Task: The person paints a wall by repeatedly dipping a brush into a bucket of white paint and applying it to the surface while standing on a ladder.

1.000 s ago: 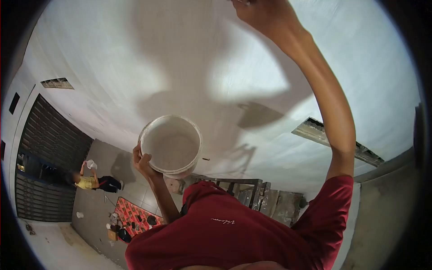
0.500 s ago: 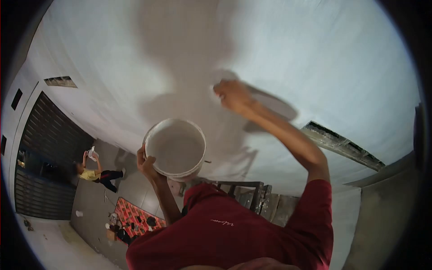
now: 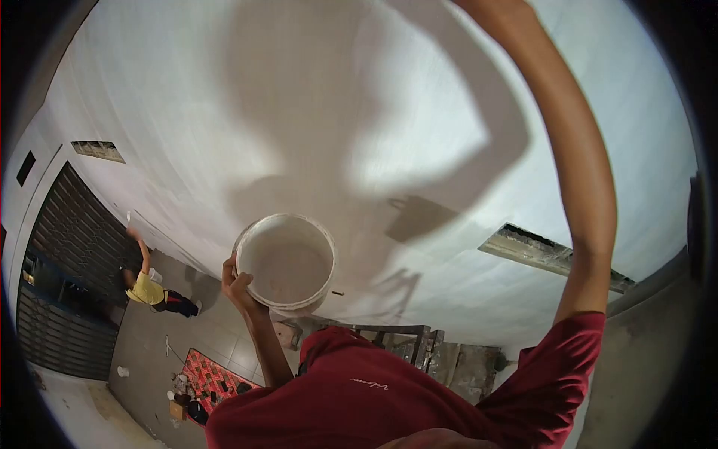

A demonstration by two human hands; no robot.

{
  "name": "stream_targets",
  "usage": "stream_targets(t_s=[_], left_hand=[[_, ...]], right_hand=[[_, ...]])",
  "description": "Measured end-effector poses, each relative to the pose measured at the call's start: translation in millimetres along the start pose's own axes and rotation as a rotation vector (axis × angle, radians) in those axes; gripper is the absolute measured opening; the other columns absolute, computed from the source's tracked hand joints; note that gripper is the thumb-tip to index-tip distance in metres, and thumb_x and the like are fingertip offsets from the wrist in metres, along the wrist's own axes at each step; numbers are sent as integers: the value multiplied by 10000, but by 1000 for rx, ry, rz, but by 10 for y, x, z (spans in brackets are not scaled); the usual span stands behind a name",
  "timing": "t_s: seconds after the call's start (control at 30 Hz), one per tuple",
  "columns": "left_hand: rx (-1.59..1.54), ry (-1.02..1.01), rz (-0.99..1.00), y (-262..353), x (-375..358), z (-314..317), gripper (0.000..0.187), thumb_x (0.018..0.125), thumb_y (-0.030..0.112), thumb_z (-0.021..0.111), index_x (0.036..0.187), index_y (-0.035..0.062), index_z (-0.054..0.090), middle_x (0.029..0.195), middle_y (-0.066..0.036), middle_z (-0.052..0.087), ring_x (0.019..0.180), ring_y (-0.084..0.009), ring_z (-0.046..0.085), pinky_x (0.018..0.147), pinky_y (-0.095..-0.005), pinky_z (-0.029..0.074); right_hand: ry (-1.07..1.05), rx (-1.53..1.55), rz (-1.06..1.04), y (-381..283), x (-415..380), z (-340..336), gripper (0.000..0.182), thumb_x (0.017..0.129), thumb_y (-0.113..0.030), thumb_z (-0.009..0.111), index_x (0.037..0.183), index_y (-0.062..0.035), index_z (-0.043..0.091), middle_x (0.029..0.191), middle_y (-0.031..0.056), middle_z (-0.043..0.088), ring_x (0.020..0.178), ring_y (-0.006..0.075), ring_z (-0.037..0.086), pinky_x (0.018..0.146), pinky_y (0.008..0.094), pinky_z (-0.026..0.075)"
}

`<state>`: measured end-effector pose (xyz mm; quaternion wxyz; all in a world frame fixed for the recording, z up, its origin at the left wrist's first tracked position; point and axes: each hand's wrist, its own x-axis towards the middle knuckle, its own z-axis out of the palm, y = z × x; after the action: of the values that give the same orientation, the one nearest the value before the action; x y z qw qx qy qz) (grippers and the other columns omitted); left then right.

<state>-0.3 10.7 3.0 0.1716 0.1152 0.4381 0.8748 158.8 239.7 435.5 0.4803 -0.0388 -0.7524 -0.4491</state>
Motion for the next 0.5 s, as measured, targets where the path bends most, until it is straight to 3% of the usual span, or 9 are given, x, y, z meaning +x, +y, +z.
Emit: stream_targets(t_s=[0.03, 0.07, 0.1, 0.17, 0.23, 0.3, 0.37, 0.47, 0.5], left_hand=[[2, -10, -16, 13, 6, 7, 546, 542, 117, 437, 1039, -94, 524, 1000, -220, 585, 854, -293, 603, 730, -370, 536], [2, -16, -32, 21, 1, 11, 548, 543, 120, 438, 1041, -93, 524, 1004, -221, 585, 853, -293, 602, 731, -371, 534], [13, -10, -23, 47, -15, 23, 551, 544, 124, 439, 1043, -91, 525, 1000, -219, 585, 854, -292, 602, 731, -370, 534], [40, 3, -2, 102, -52, 43, 555, 546, 132, 441, 1049, -87, 527, 992, -217, 586, 855, -290, 601, 733, -369, 534], [18, 8, -8, 62, -18, -45, 549, 543, 137, 444, 1037, -82, 541, 985, -213, 591, 866, -289, 605, 746, -370, 534], [11, -8, 19, 58, -38, -85, 544, 541, 134, 444, 1030, -82, 547, 986, -208, 594, 874, -288, 607, 753, -370, 534], [4, -16, 40, 44, -61, -140, 534, 543, 127, 439, 1019, -86, 554, 991, -200, 598, 882, -280, 610, 775, -366, 527], [-10, -37, 70, 75, -62, -208, 526, 554, 125, 435, 1016, -94, 559, 990, -195, 600, 880, -270, 613, 781, -364, 525], [-6, -39, 74, 91, -77, -221, 520, 561, 126, 432, 1013, -98, 561, 993, -193, 601, 879, -265, 613, 781, -364, 525]], right_hand=[[-13, -24, 0, -75, -139, 136, 122, 736, 66, 537, 655, 28, 620, 635, 209, 594, 623, 252, 601, 616, 390, 484], [-128, 234, 62, -60, -507, 372, 46, 719, -80, 628, 738, -39, 626, 766, 159, 615, 751, 240, 602, 607, 363, 500], [-244, 496, 126, -72, -901, 632, 191, 702, -226, 719, 820, -105, 632, 897, 109, 636, 878, 228, 604, 597, 336, 516], [-210, -7, -16, -863, -1333, 510, 329, 628, -289, 754, 841, -85, 609, 1057, 149, 577, 969, 244, 583, 627, 344, 546], [-393, 122, 25, -1351, -1858, 590, 388, 587, -307, 749, 847, -67, 589, 1113, 196, 525, 984, 292, 577, 678, 339, 558], [-438, 200, 19, -1813, -2381, 604, 356, 600, -270, 744, 833, -52, 585, 1088, 220, 528, 994, 315, 574, 702, 367, 553], [-569, 481, 90, -2186, -2831, 599, 338, 604, -238, 743, 841, -49, 593, 1076, 220, 537, 959, 341, 580, 698, 390, 545], [-1089, 653, 119, -2422, -2991, 536, 253, 730, -277, 662, 892, -86, 625, 937, 172, 575, 989, 341, 562, 771, 393, 498], [-975, 635, 105, -2363, -2964, 571, 226, 715, -250, 666, 863, -85, 622, 928, 161, 587, 970, 333, 570, 748, 407, 499]])
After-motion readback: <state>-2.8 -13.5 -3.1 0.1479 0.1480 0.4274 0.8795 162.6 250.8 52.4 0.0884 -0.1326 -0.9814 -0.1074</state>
